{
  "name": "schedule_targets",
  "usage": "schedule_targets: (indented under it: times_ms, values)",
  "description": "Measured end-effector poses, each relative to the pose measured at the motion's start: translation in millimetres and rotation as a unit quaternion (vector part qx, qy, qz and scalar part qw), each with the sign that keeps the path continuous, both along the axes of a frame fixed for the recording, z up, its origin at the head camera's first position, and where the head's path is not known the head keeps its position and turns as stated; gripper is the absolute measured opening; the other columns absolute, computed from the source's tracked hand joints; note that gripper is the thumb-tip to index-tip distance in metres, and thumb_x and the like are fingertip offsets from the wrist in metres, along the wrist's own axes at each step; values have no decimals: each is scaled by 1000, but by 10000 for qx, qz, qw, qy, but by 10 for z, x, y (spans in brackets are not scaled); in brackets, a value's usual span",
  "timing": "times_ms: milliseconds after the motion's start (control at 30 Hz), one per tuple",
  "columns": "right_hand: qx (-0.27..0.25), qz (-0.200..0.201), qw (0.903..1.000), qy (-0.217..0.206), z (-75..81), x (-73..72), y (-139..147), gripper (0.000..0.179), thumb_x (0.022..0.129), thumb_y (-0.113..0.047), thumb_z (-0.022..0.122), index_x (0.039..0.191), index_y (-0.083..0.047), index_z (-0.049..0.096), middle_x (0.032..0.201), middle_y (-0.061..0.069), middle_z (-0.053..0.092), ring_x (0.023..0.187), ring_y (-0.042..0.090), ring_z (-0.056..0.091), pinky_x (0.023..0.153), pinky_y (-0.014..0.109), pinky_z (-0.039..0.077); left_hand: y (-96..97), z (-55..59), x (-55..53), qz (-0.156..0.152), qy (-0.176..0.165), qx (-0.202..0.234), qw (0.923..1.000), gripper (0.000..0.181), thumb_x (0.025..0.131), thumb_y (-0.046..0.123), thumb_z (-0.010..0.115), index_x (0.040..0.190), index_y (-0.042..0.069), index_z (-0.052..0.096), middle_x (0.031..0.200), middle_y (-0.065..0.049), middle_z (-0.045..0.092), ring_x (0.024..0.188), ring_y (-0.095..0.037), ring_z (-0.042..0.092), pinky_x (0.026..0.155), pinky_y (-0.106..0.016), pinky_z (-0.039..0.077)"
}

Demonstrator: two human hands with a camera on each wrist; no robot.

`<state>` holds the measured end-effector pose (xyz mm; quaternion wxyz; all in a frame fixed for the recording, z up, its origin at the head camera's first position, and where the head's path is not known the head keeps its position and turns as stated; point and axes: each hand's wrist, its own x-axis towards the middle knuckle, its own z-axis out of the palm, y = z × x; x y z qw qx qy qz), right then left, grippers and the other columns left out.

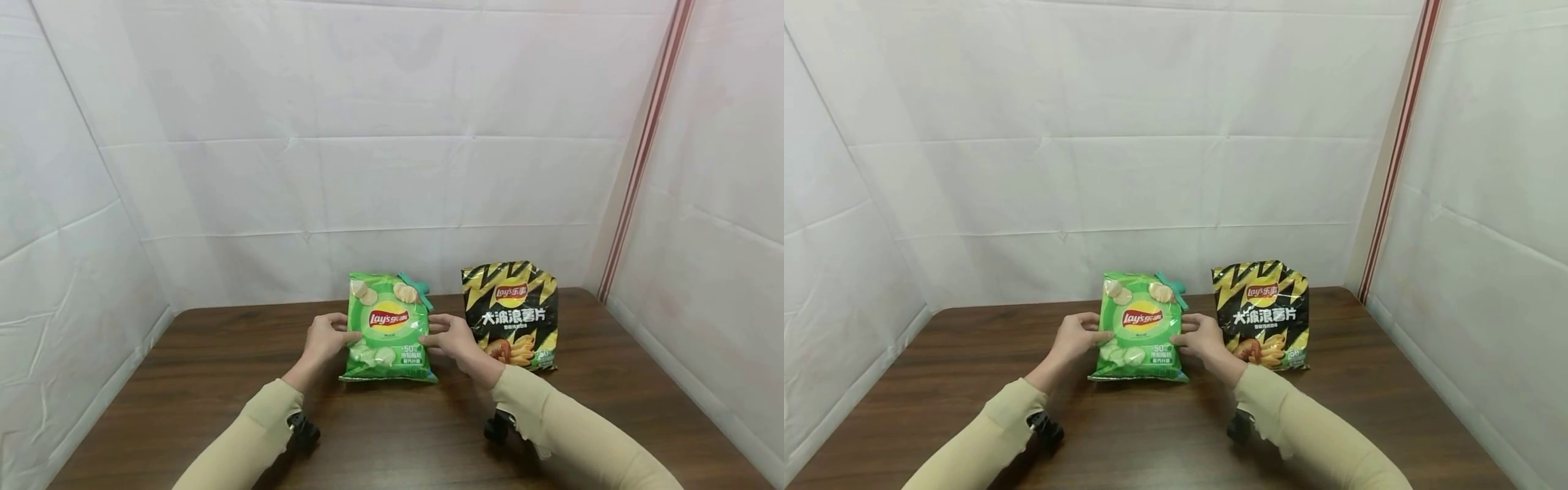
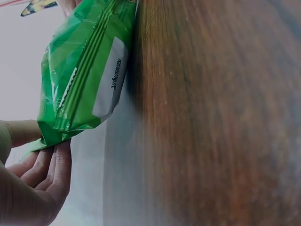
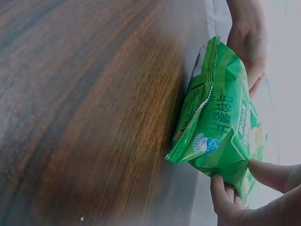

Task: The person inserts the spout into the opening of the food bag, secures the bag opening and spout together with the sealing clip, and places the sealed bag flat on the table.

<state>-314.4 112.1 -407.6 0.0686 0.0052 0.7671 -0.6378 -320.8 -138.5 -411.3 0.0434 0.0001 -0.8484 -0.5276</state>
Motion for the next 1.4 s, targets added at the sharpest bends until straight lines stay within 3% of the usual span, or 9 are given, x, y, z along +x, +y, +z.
schedule_targets:
  times_ms: [433,700,900,1100,1400]
  values:
    - [-66,-97,9997,-209,-25,-47,-39,55,84,-2,69,135,3,47,133,26,52,111,35,60,92,46,49,10,-46,-81,76,-94,-83,9999,48,79,8,75,123,-1,58,99,-20,69,88,-28,66,71,-37,55]
    - [84,19,9998,-181,-52,-50,-67,56,84,-5,70,135,4,47,134,26,50,114,36,58,92,44,50,1,-68,-48,183,116,-62,9997,72,78,5,76,142,13,44,106,-23,67,90,-32,66,72,-39,55]
    - [284,113,9992,-261,-82,-61,-89,58,85,-9,70,136,2,47,135,24,50,117,35,56,90,42,51,-19,-74,-31,186,189,-233,9994,64,78,6,75,137,11,51,106,-23,67,90,-31,66,69,-37,54]
    - [219,72,9986,-467,-105,-69,-106,56,85,-10,71,135,1,48,133,23,51,114,32,58,87,40,53,-46,-79,-46,99,16,-358,9993,63,80,9,74,138,7,50,109,-23,66,93,-32,65,71,-38,54]
    - [373,175,9981,-452,-117,-101,-115,57,86,-13,70,136,1,47,133,23,51,112,30,59,83,37,54,-63,-59,-45,-152,-264,-745,9968,66,81,20,75,138,1,47,114,-24,61,98,-32,61,78,-43,52]
